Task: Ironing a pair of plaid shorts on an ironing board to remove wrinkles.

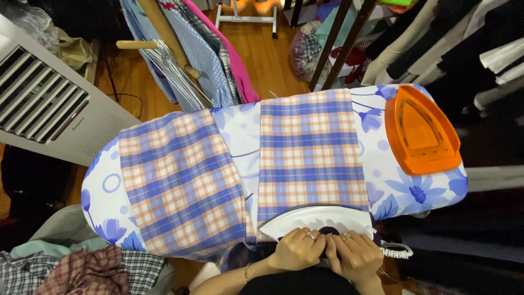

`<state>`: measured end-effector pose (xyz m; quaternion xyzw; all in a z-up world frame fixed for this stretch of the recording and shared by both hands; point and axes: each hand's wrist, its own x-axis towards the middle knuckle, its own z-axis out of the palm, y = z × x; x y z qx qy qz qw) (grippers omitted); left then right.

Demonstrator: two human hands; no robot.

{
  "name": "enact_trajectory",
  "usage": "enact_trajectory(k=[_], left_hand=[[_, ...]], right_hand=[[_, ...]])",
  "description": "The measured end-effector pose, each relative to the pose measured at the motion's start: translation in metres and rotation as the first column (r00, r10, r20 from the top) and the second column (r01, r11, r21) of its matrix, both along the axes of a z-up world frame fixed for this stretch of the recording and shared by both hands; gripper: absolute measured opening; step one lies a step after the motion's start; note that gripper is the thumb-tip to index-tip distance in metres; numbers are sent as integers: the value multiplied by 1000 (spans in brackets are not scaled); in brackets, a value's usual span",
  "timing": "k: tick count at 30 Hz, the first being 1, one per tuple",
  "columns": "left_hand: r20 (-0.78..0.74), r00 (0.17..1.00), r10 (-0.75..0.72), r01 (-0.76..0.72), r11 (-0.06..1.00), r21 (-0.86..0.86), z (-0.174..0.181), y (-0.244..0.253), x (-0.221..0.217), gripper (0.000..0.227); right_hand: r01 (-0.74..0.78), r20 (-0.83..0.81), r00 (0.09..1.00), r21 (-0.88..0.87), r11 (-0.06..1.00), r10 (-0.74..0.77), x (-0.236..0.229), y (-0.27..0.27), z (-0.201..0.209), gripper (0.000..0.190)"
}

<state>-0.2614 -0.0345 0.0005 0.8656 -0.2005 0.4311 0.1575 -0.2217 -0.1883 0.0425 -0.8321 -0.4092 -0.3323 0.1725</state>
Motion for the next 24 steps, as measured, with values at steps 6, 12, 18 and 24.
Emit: enact_trajectory(k=[6,12,18,24], left_hand=[[-90,996,18,-22,999,-42,11,3,10,37],[-195,981,-14,-4,996,-91,16,11,22,26],[-287,957,-49,8,990,-143,18,23,45,11],[-243,969,47,-72,993,-94,-2,30,85,6]], right_hand=[[19,-26,999,-71,997,-21,14,5,8,39],[21,-40,999,-97,995,-25,33,12,7,42],[60,-47,997,-137,989,-67,58,20,1,44],[85,0,996,-156,984,-86,97,31,-6,49]])
